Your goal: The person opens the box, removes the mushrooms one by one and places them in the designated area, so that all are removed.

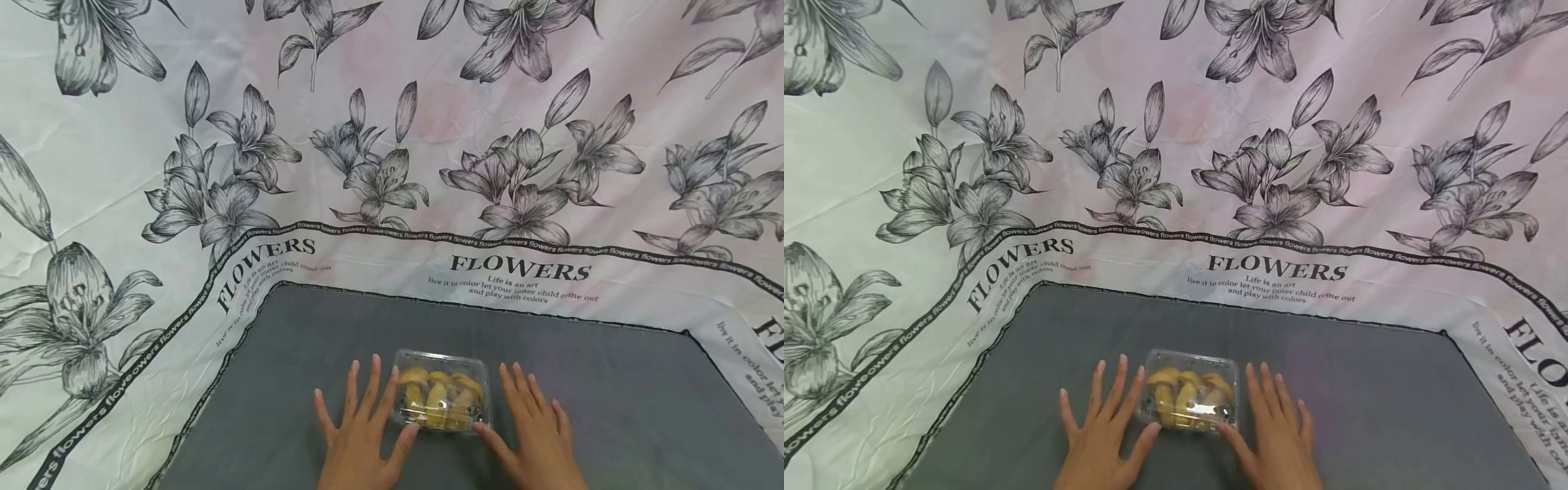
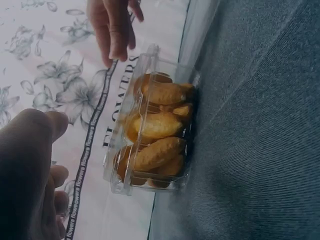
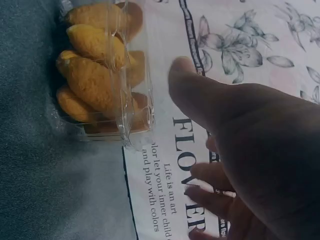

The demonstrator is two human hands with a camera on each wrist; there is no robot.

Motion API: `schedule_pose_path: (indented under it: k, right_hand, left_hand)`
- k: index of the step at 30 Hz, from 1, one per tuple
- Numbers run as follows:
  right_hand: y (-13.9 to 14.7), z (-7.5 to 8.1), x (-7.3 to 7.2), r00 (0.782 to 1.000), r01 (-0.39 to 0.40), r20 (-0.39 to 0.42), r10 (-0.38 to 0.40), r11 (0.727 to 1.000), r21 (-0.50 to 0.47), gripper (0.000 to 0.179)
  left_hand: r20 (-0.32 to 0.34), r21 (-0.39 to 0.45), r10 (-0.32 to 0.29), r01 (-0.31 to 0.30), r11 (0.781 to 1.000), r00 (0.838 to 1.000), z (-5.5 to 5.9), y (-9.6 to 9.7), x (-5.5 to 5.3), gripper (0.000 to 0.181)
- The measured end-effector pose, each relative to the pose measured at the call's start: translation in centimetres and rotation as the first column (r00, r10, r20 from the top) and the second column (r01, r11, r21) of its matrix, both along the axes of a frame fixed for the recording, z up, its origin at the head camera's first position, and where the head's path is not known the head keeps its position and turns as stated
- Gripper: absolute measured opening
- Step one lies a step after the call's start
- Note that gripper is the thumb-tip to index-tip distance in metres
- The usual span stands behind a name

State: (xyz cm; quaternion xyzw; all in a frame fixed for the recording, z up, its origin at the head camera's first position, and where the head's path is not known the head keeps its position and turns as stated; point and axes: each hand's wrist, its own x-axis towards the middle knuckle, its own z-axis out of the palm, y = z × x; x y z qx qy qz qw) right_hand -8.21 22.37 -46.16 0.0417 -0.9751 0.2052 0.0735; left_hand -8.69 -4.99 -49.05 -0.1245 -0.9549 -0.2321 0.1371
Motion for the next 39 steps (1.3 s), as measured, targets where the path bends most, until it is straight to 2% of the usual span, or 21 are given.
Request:
schedule_pose_path:
  k: [6, 11, 16, 23, 27, 34, 39]
  right_hand:
    - [-0.1, -0.1, -0.4, 0.993, -0.115, -0.026, 0.114, 0.993, -0.015, 0.101]
    - [-0.2, -0.3, -0.5, 0.990, -0.133, 0.030, 0.135, 0.990, -0.051, 0.099]
    - [-0.2, -0.5, -0.5, 0.989, -0.104, 0.101, 0.110, 0.993, -0.058, 0.096]
    - [-0.2, -0.9, -0.5, 0.987, -0.108, 0.112, 0.116, 0.991, -0.078, 0.092]
    - [-0.1, -1.1, -0.5, 0.988, -0.111, 0.102, 0.119, 0.990, -0.084, 0.093]
    - [0.0, -1.3, -0.6, 0.985, -0.093, 0.140, 0.105, 0.991, -0.094, 0.091]
    - [-0.1, -1.4, -0.6, 0.983, -0.079, 0.159, 0.094, 0.992, -0.097, 0.091]
  left_hand:
    - [0.051, 0.065, -0.063, 0.060, 0.996, 0.997, 0.1, -0.3, -0.3, 0.081]
    - [0.091, 0.161, -0.124, 0.108, 0.981, 0.988, -0.1, -0.7, -0.6, 0.085]
    - [0.120, 0.285, -0.177, 0.137, 0.949, 0.977, -0.8, -1.0, -0.8, 0.090]
    - [0.131, 0.403, -0.225, 0.156, 0.902, 0.965, -1.9, -1.4, -1.2, 0.090]
    - [0.155, 0.443, -0.216, 0.127, 0.887, 0.964, -2.1, -1.3, -1.5, 0.084]
    - [0.291, 0.517, -0.188, 0.011, 0.856, 0.938, -2.3, -1.2, -1.9, 0.077]
    - [0.327, 0.533, -0.186, -0.019, 0.846, 0.927, -2.4, -1.0, -2.0, 0.074]
